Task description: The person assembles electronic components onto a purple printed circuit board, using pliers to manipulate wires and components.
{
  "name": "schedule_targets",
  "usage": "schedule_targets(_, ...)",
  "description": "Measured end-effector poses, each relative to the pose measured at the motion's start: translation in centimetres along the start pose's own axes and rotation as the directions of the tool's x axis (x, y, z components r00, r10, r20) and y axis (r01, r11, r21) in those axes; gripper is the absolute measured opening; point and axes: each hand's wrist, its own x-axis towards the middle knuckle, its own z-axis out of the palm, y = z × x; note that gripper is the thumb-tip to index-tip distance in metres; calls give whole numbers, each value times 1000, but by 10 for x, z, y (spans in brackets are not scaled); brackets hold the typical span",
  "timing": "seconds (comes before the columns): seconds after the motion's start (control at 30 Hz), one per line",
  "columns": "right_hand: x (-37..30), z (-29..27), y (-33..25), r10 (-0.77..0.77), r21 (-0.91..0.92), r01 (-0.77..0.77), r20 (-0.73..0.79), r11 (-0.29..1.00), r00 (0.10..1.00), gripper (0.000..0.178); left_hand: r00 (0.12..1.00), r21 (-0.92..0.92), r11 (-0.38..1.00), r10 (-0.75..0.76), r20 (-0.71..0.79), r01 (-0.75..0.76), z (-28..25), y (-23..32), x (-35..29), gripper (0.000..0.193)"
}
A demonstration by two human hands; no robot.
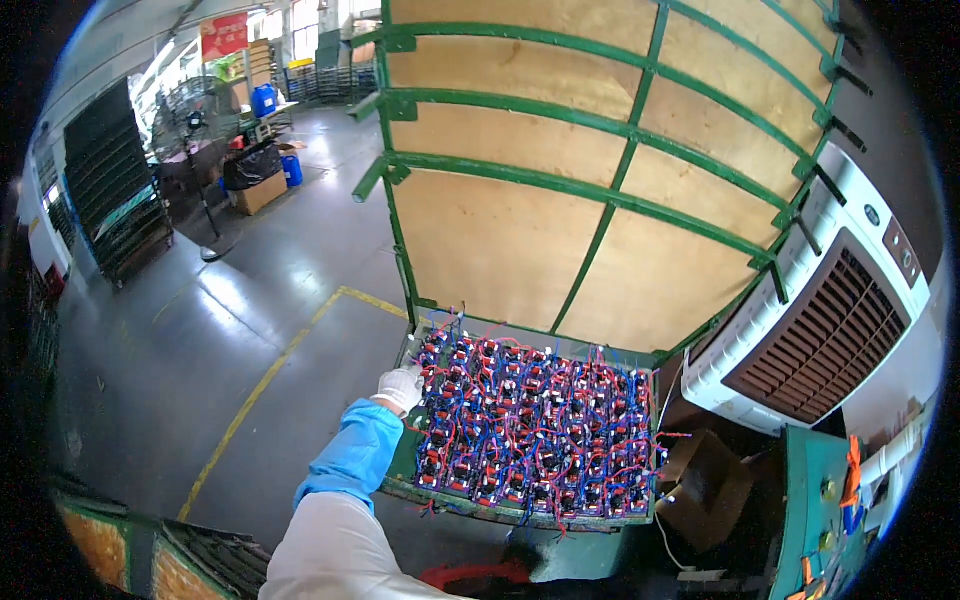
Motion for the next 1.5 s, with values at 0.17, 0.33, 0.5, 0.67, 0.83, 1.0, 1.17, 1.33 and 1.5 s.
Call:
schedule_targets(0.17,20,-25,21,-9,72,3,92,997,996,15,773,-50,960,190,-605,-275,-10,56,-76,35)
schedule_targets(0.33,0,-40,25,29,48,-30,8,998,1000,15,844,-457,715,388,-370,-529,-4,203,-148,33)
schedule_targets(0.5,-26,-81,20,-51,3,51,-85,999,995,25,534,-617,209,742,-405,-758,18,351,-249,33)
schedule_targets(0.67,-57,-139,13,-189,-50,184,-140,982,972,26,249,-765,-209,865,-435,-609,21,438,-345,31)
schedule_targets(0.83,-88,-180,0,-345,-92,332,-203,939,917,28,-11,-670,-419,852,-523,-613,-1,442,-414,23)
schedule_targets(1.0,-116,-181,-23,-417,-115,403,-338,908,844,31,-107,-568,-538,778,-620,-623,-1,435,-428,20)
schedule_targets(1.17,-75,-195,25,-254,-66,258,-519,964,816,31,-186,-735,-66,979,83,-675,-53,441,-403,24)
schedule_targets(1.33,-52,-220,20,-258,-343,108,-430,933,865,30,66,-771,-20,995,-80,-637,10,446,-386,22)
schedule_targets(1.5,-62,-281,68,-70,-202,-86,-658,976,750,22,110,-911,121,990,84,-394,66,442,-385,29)
